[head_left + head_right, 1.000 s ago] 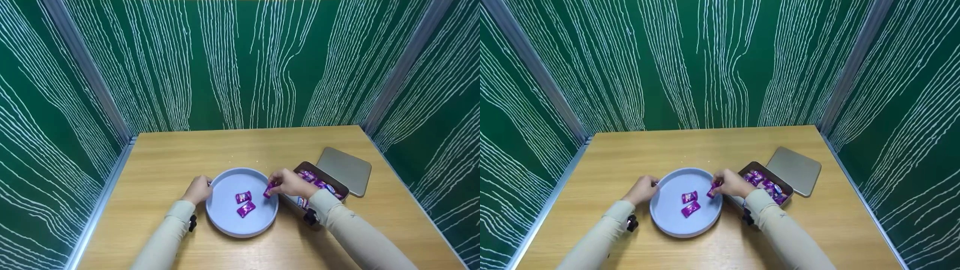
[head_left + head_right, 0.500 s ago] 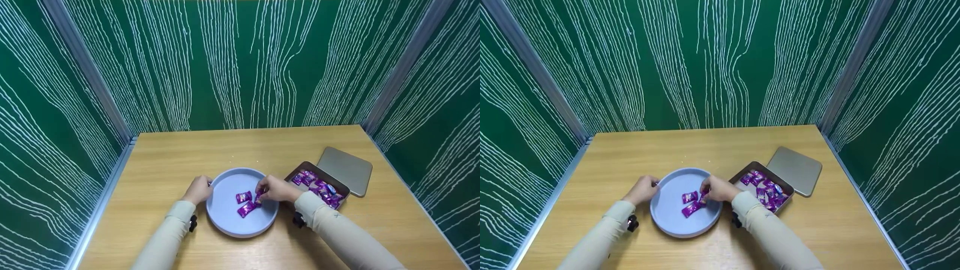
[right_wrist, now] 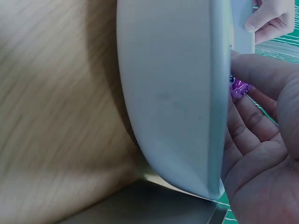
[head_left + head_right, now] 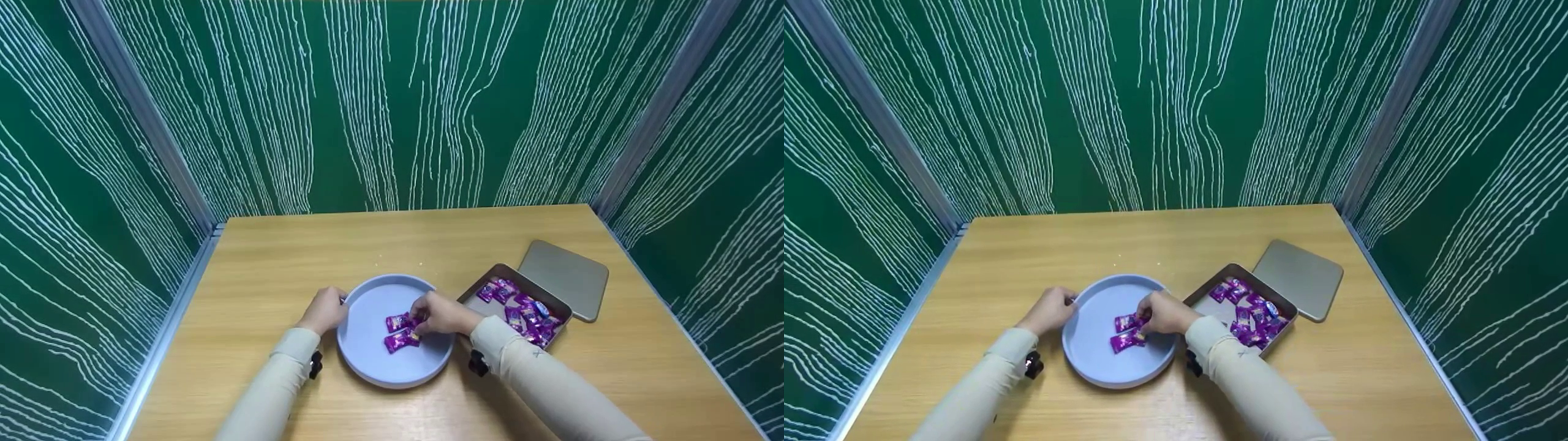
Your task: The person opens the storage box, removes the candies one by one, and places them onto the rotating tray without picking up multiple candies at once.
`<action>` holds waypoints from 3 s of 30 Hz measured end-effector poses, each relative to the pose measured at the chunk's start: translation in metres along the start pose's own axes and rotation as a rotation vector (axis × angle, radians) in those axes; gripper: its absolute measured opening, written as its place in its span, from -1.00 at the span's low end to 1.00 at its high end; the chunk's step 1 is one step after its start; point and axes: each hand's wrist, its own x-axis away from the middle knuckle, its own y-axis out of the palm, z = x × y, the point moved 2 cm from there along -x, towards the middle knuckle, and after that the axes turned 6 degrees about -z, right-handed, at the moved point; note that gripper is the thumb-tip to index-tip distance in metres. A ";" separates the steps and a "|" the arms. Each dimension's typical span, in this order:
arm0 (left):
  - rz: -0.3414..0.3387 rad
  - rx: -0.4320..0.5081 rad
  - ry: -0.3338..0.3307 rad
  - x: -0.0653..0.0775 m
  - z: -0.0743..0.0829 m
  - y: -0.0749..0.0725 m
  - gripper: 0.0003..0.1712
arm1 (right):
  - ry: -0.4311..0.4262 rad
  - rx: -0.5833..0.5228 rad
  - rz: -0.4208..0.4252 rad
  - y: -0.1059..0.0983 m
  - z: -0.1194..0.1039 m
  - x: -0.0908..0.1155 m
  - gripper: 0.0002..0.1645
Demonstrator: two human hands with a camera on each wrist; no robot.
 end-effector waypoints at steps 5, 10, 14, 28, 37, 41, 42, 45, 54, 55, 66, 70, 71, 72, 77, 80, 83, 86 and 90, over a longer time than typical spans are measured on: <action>-0.003 -0.001 0.000 -0.001 -0.001 0.001 -0.76 | 0.012 -0.008 0.007 0.002 0.002 -0.001 -0.74; -0.004 -0.006 -0.001 -0.001 0.000 0.000 -0.76 | 0.044 0.017 0.027 0.002 0.001 0.000 -0.70; -0.007 -0.001 -0.002 -0.001 0.000 0.000 -0.75 | 0.054 0.016 0.043 0.001 -0.001 0.000 -0.65; -0.015 0.020 -0.018 -0.002 -0.003 0.003 -0.64 | 0.059 -0.087 0.096 -0.034 -0.001 0.016 -0.60; -0.023 0.038 -0.042 -0.001 -0.001 0.001 -0.66 | 0.087 -0.155 0.163 -0.069 0.012 0.039 -0.62; -0.031 0.062 -0.052 0.000 -0.002 0.001 -0.62 | 0.109 -0.129 0.193 -0.078 0.019 0.049 -0.66; -0.032 0.067 -0.055 0.000 -0.002 0.001 -0.61 | 0.115 -0.121 0.197 -0.080 0.020 0.051 -0.67; -0.039 0.082 -0.061 0.000 -0.003 0.002 -0.61 | 0.115 -0.109 0.201 -0.085 0.025 0.058 -0.67; -0.007 0.045 -0.030 0.001 -0.001 0.002 -0.60 | 0.052 -0.157 0.160 -0.093 0.045 0.079 -0.63; -0.003 0.041 -0.026 0.001 -0.001 0.002 -0.60 | 0.050 -0.164 0.153 -0.094 0.047 0.081 -0.62; -0.017 0.049 -0.036 0.000 -0.003 0.001 -0.65 | 0.033 -0.118 0.127 -0.086 0.071 0.096 -0.66; -0.035 0.061 -0.061 0.000 -0.002 0.001 -0.66 | 0.021 -0.073 0.125 -0.081 0.082 0.099 -0.69; -0.037 0.064 -0.066 0.000 -0.002 0.001 -0.67 | 0.025 -0.063 0.121 -0.079 0.084 0.099 -0.69; -0.040 0.064 -0.066 0.000 -0.002 0.001 -0.67 | 0.030 -0.054 0.116 -0.078 0.086 0.100 -0.69; -0.036 0.059 -0.052 -0.001 -0.002 0.002 -0.68 | 0.075 0.001 0.081 -0.071 0.094 0.101 -0.69; -0.019 0.048 -0.028 0.000 -0.001 0.001 -0.70 | 0.088 0.019 0.067 -0.067 0.096 0.101 -0.68; 0.004 0.034 0.008 0.001 -0.001 0.001 -0.73 | 0.085 0.007 0.055 -0.063 0.098 0.101 -0.67; 0.011 0.027 0.021 0.001 -0.001 0.001 -0.76 | 0.080 0.018 0.052 -0.059 0.100 0.101 -0.67; 0.005 0.037 0.001 0.000 -0.001 0.000 -0.74 | 0.100 0.082 0.052 -0.056 0.100 0.101 -0.66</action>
